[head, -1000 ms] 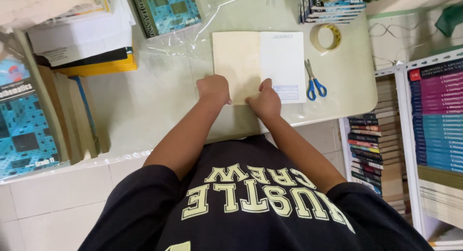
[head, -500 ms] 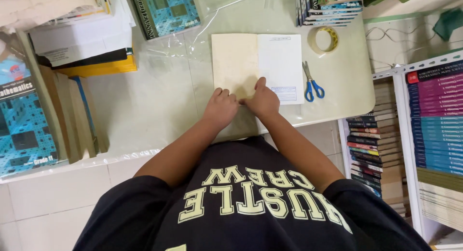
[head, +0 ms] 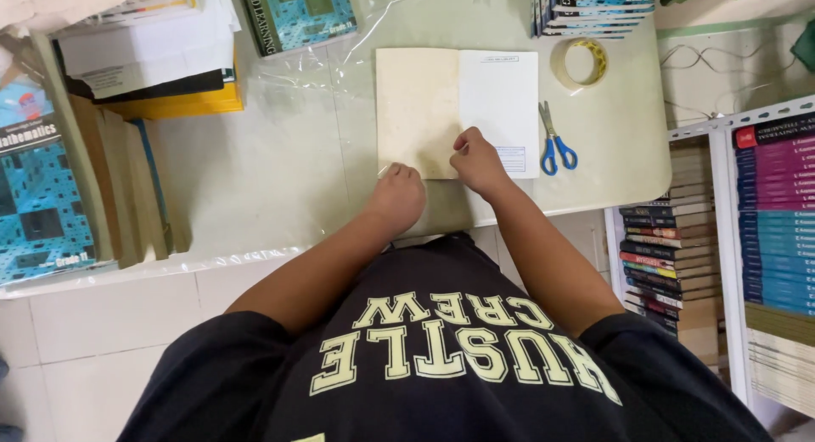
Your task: Covering a textbook with a plastic sheet using scissors and tape for protection.
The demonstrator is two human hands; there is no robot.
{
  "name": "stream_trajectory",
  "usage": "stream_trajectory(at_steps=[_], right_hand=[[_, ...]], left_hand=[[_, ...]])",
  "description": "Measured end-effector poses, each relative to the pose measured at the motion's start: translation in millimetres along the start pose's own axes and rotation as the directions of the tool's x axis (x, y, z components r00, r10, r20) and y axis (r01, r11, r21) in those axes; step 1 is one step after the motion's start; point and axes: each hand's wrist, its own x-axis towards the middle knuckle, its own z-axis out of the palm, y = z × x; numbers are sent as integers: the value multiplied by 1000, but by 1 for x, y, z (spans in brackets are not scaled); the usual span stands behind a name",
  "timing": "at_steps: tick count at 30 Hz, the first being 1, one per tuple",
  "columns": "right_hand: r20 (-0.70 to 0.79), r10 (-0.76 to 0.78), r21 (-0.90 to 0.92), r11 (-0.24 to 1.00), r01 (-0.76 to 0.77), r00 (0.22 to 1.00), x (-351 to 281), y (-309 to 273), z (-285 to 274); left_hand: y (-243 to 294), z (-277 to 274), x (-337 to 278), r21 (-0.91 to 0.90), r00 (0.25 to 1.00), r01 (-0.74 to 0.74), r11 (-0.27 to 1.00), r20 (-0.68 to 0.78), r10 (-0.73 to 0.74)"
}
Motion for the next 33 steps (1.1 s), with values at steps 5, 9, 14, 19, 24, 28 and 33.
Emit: stream_trajectory(at_steps=[5,9,14,19,24,28,33], right_hand=[[54,78,393,915,-92,996,-9,18,-35],[-104,-15,316,948,47,994,-11,49,-58],[-58,-65,376,923,82,996,-1,81,-62],[73,-106,307,948,79,992,-11,52,-75],[147,-177,572,818,62,973,-7,48,-96],[250,-147,792,599,-115,957,-13,48,-125],[335,-68,821,510,-256,940,-14,54,-139]], left_hand=[[-41,-30,-4,-495,914,227,838,-188,-359],[-51,-51,-11,-786,588,439,436,-116,-801],[-42,-56,2,-863,576,425,-274,491,-653],[-15,-58,13,-895,738,271,-355,430,-520],[35,-118,48,-956,839,236,174,110,-534],[62,-111,75,-841,933,53,538,-151,-328],[76,-77,93,-623,953,90,777,-172,-248]])
